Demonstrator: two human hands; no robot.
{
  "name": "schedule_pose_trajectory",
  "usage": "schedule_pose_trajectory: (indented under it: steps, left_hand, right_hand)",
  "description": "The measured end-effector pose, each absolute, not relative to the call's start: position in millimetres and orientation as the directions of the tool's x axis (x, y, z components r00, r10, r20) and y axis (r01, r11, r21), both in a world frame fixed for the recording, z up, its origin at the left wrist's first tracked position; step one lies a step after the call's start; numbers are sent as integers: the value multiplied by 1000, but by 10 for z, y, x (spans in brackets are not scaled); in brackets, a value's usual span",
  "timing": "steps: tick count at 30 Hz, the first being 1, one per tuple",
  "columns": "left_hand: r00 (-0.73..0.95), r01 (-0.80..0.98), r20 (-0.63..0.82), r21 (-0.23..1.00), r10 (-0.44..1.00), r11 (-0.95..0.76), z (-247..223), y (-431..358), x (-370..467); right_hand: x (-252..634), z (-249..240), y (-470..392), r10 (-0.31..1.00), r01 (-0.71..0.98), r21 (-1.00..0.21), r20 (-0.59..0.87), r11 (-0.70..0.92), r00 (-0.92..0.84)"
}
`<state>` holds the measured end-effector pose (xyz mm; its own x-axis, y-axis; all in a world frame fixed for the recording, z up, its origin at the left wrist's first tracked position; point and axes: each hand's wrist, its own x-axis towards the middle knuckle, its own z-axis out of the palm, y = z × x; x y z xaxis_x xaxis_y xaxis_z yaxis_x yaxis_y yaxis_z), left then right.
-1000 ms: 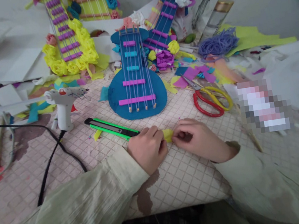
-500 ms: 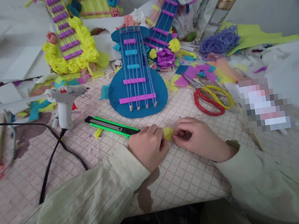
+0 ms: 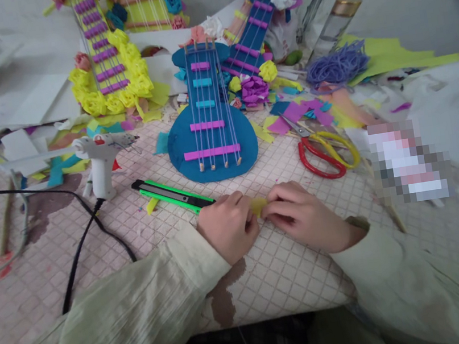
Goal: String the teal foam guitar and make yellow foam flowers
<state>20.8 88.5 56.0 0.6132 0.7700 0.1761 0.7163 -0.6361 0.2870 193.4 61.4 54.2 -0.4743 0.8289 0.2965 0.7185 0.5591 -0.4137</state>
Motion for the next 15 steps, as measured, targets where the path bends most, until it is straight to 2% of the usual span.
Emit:
schedule_pose_trajectory:
  steps: [4,15]
  left_hand:
    - [618,710,185,286,764,-644,555,885,202]
    - [632,701,182,280,753,-656,549,889,196]
  right_hand:
    - [1962,507,624,797,693,-394,324,603,-509]
    - [2020,573,602,801,738,-312,259,598,-540]
